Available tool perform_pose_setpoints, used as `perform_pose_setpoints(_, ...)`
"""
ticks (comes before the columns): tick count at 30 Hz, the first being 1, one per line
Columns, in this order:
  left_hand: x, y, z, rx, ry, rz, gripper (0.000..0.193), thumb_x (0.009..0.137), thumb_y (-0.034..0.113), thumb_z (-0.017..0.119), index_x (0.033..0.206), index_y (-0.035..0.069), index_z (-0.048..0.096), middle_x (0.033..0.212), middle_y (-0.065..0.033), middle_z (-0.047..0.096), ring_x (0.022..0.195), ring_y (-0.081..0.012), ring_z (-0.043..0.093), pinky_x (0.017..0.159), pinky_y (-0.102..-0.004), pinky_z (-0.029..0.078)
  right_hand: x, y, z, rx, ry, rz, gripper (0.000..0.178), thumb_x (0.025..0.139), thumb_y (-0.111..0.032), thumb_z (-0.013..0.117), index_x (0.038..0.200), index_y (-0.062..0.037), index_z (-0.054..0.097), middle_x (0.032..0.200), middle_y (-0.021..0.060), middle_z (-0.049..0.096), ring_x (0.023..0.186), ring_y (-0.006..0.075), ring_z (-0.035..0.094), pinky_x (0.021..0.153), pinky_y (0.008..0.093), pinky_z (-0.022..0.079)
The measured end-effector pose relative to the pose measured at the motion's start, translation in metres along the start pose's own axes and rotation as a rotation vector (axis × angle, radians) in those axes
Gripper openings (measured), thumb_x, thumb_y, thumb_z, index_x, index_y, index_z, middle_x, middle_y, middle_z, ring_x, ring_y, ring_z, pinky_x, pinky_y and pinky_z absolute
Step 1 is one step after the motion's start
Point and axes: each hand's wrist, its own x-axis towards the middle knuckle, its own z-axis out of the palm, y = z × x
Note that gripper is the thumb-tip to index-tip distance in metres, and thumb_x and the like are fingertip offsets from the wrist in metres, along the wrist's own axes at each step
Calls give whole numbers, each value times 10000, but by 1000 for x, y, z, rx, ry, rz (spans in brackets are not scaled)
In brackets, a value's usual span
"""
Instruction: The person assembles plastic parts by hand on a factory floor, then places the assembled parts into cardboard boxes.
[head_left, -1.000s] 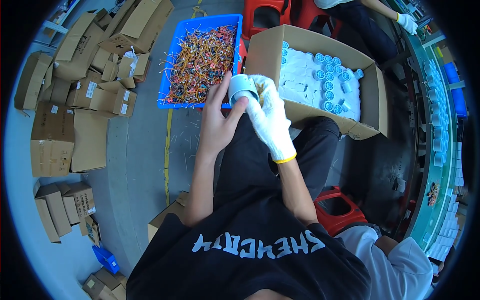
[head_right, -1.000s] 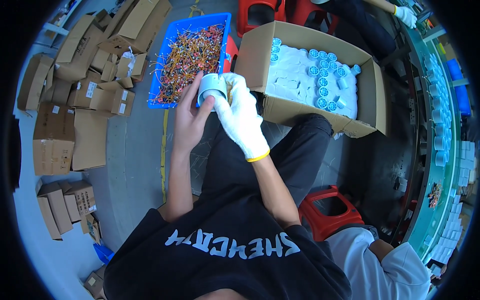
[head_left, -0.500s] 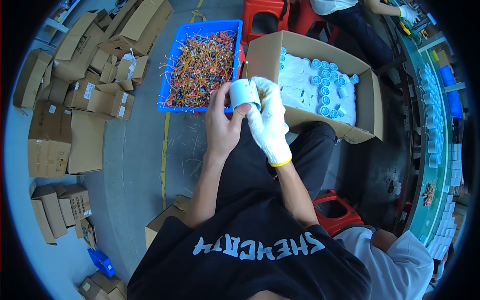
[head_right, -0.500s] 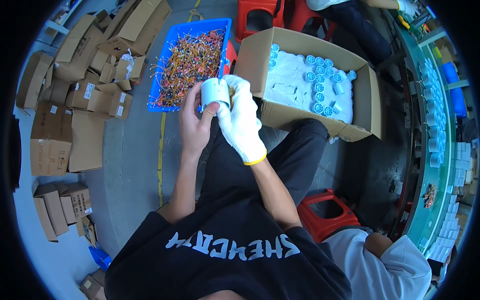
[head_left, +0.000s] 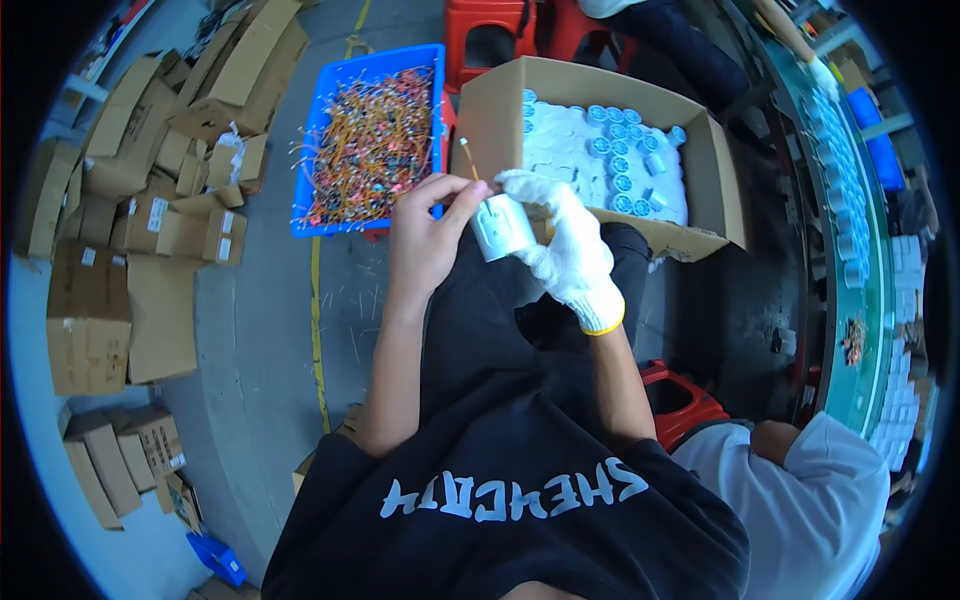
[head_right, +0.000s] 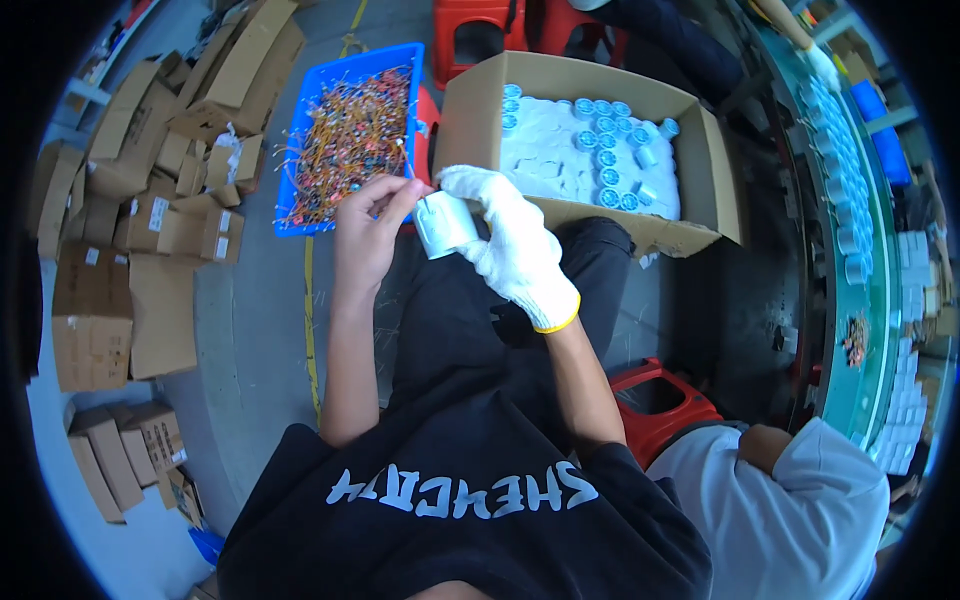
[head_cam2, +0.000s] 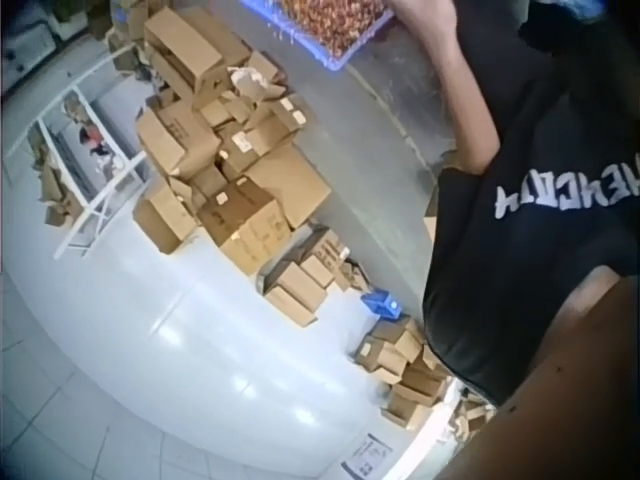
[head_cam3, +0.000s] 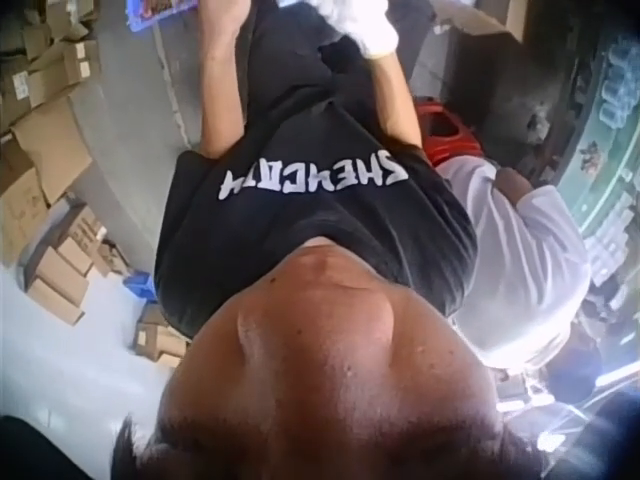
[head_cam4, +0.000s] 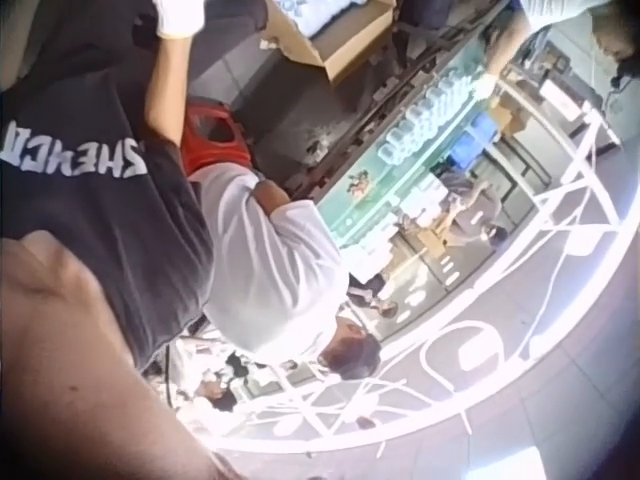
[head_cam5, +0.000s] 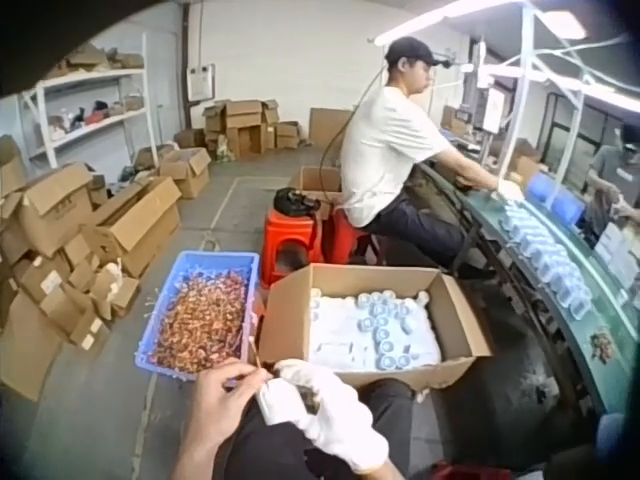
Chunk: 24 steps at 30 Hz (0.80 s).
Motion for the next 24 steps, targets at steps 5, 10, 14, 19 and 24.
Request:
perform_pose_setpoints(5, 4, -7, 47, 51, -1, 229, 100, 898, 60, 647, 922, -37, 653, 899, -90, 640, 886, -143, 623, 828, -284, 493, -18, 12, -45, -211, 31, 192, 429, 748, -150, 771, 1114, -33, 581, 1042, 165, 635, 950, 355, 649, 822, 390, 525)
perform_pose_setpoints(10, -10, -45, 66, -156, -221, -1, 300, 888, -1, 649, 1154, -14, 509, 1153, -114, 566, 1105, -203, 564, 956, -339, 482, -47, 33, -36, -86, 78, 452, 495, 754, -195, 742, 1179, -45, 538, 1045, 188, 613, 922, 390, 633, 808, 410, 522)
perform_pose_setpoints(14, 0, -75, 105, -140, -205, -45, 332, 878, -1, 665, 1160, -12, 490, 1156, -121, 556, 1141, -223, 543, 984, -355, 470, -71, 42, -47, 255, 209, 582, 511, 754, -197, 744, 1198, -61, 529, 1068, 177, 609, 942, 400, 628, 825, 419, 523)
perform_pose_setpoints(19, 0, -63, 156, -125, -135, 16, 336, 911, 41, 632, 1192, -21, 458, 1148, -115, 553, 1076, -210, 559, 949, -341, 477, -75, 59, -53, -273, 471, 300, 557, 751, -213, 761, 1234, -83, 517, 1086, 154, 614, 931, 365, 649, 820, 400, 533)
perform_pose_setpoints(24, 3, -25, 187, -340, -145, 106, 332, 935, 65, 608, 1216, -15, 449, 1142, -123, 550, 1066, -200, 554, 911, -331, 500, -34, 89, -170, -545, 873, 381, 470, 729, -208, 779, 1125, -99, 551, 975, 113, 650, 863, 292, 681, 757, 395, 546)
